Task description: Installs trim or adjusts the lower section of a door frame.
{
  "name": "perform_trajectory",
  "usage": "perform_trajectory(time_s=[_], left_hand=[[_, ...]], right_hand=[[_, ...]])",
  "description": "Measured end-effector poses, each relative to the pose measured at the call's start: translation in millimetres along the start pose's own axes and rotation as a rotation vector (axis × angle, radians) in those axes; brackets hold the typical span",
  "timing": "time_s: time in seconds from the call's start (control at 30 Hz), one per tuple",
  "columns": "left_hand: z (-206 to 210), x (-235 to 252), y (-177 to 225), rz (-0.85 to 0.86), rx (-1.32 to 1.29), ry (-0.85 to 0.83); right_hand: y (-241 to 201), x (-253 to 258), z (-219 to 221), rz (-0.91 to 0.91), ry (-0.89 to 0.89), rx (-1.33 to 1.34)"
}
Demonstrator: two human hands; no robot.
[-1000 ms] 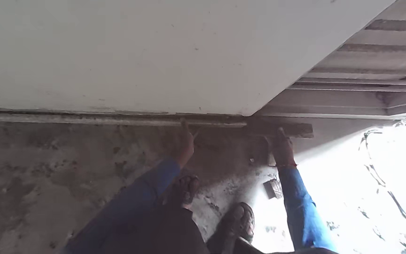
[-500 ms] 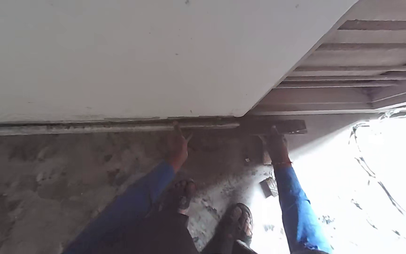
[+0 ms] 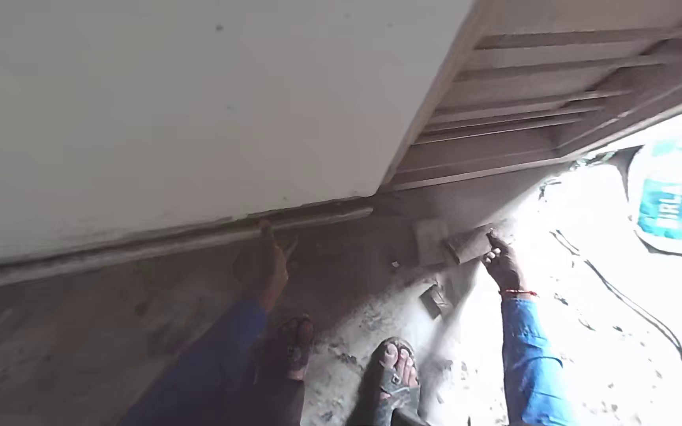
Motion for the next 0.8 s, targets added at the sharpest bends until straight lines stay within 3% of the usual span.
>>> perform_trajectory(time_s=[0.13, 0.27, 0.4, 0.5, 0.6, 0.7, 0.8], left_hand=[[8, -24, 8, 0.021, 0.048, -0.175], [7, -28, 11, 0.049, 0.016, -0.305], [2, -27, 11, 0.061, -0.039, -0.295], [4, -32, 15, 0.047, -0.035, -0.181], [4, -21, 11, 0.036, 0.017, -0.145], [3, -17, 7, 0.021, 0.011, -0.11], [5, -17, 10, 0.038, -0.001, -0.091]], right_hand=[[-3, 3, -62, 0.019, -0.023, -0.284], [-15, 1, -85, 0.123, 0.022, -0.596], [-39, -15, -81, 0.086, 0.201, -1.282], [-34, -22, -48, -0.063, 0.256, -1.408], [-22, -40, 9, -0.226, 0.139, -1.393], [8, -56, 67, -0.174, -0.01, -1.448], [20, -68, 96, -0.148, -0.004, -1.372]])
Point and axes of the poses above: each hand's wrist, its own x-axis towards the middle knuckle, its own z-axis out of the palm, y = z × x, the point moved 1 cm from there along x, towards the middle knuckle, and after that the axes turned 6 degrees about -x, right-handed, at the moved point
